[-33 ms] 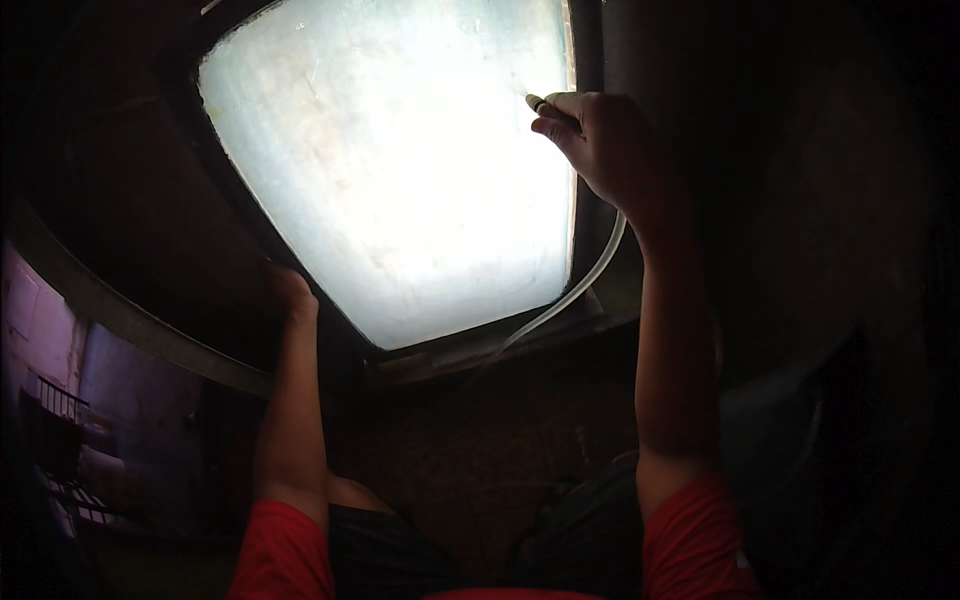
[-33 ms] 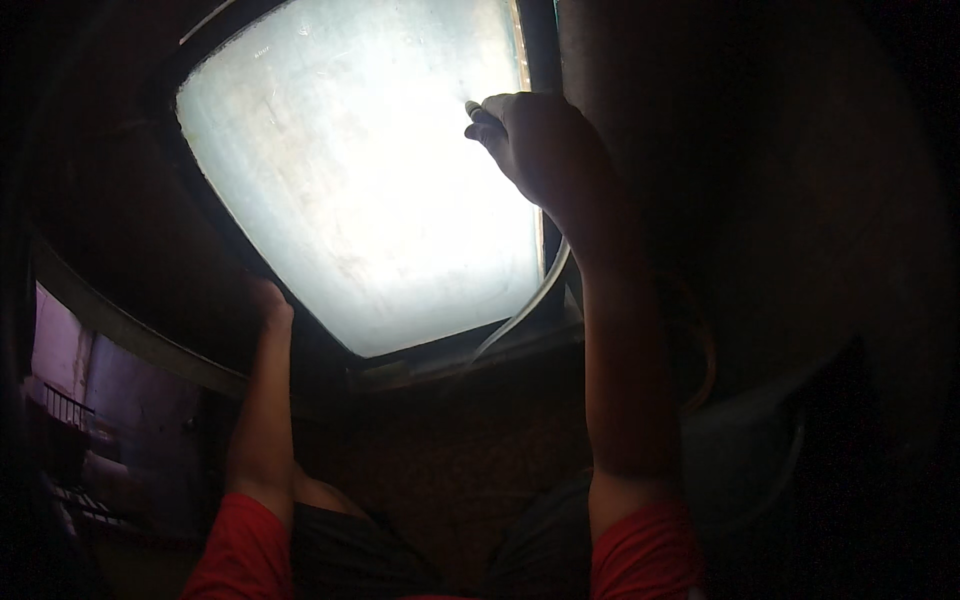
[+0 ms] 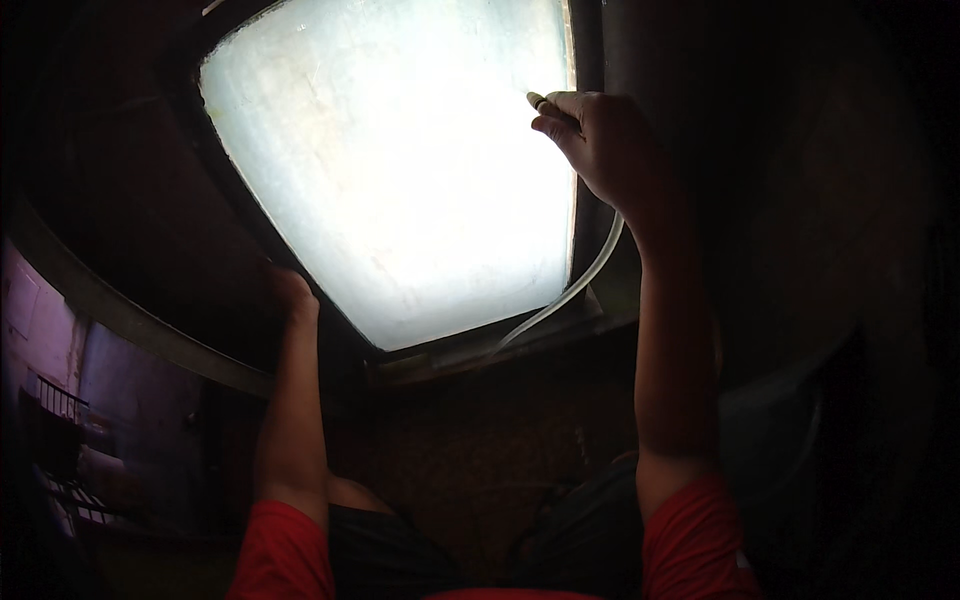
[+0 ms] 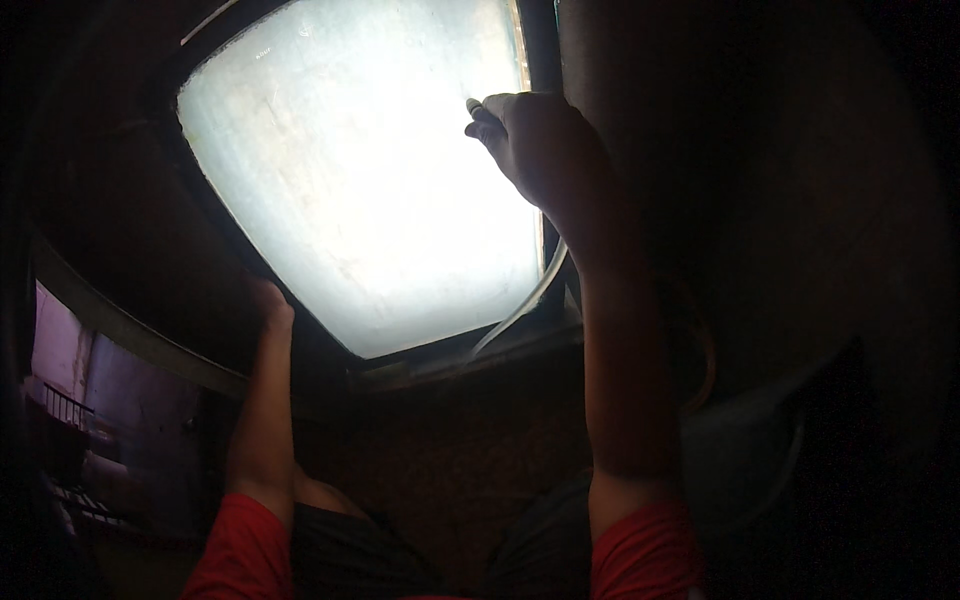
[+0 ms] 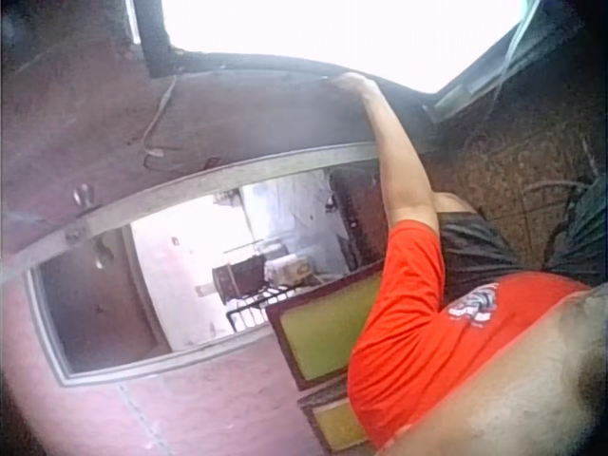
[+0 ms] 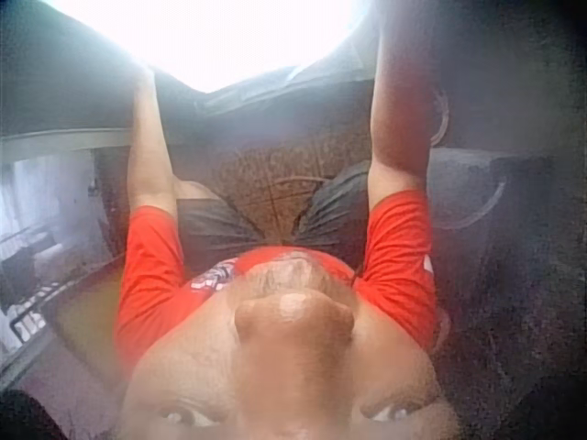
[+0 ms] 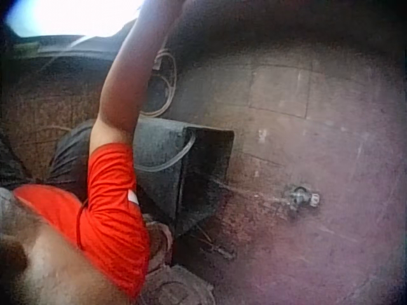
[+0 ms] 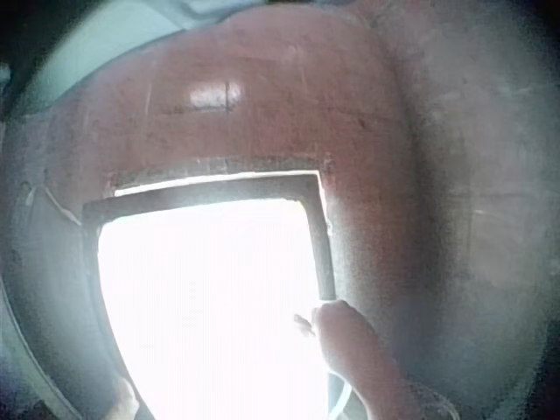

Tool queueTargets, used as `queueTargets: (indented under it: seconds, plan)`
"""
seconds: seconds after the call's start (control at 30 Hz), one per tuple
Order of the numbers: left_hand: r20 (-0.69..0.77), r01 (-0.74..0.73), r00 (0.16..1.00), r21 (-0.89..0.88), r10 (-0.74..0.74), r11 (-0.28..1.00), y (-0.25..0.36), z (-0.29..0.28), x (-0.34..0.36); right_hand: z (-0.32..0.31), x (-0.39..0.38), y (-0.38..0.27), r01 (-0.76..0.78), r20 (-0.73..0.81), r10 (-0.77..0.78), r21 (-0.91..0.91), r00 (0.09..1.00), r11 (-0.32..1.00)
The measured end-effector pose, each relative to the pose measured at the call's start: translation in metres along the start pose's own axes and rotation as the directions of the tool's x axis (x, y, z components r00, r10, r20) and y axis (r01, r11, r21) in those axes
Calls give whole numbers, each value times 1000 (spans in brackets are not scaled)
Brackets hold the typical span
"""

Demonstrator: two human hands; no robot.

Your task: The person cleans or prepares a screen printing frame by applying liquid and wiping the mesh surface while it is held over a light box.

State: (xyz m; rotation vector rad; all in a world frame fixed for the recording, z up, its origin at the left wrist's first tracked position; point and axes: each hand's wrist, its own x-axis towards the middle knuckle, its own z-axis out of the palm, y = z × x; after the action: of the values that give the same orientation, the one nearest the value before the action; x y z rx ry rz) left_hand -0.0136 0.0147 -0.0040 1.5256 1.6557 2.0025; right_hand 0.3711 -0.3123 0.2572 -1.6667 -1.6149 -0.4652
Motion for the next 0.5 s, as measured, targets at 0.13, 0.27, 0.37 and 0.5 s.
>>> queueTargets:
  seconds: [0.13, 0.27, 0.37, 0.5]
  plan:
    - [56, 103, 993, -15, -102, 995, 58, 18, -48, -7, -3, 10, -89, -41, 88, -19, 995, 996]
    - [67, -162, 987, 356, 148, 920, 7, -2, -10, -11, 2, -4, -102, 108, 105, -28, 989, 994]
    - [120, -277, 960, 505, 251, 818, -26, 20, -16, -1, -8, 19, -33, 152, 35, -20, 988, 999]
    - [134, -366, 930, 441, 343, 820, -54, 27, -8, -5, -8, 11, -113, 281, 134, -87, 950, 990]
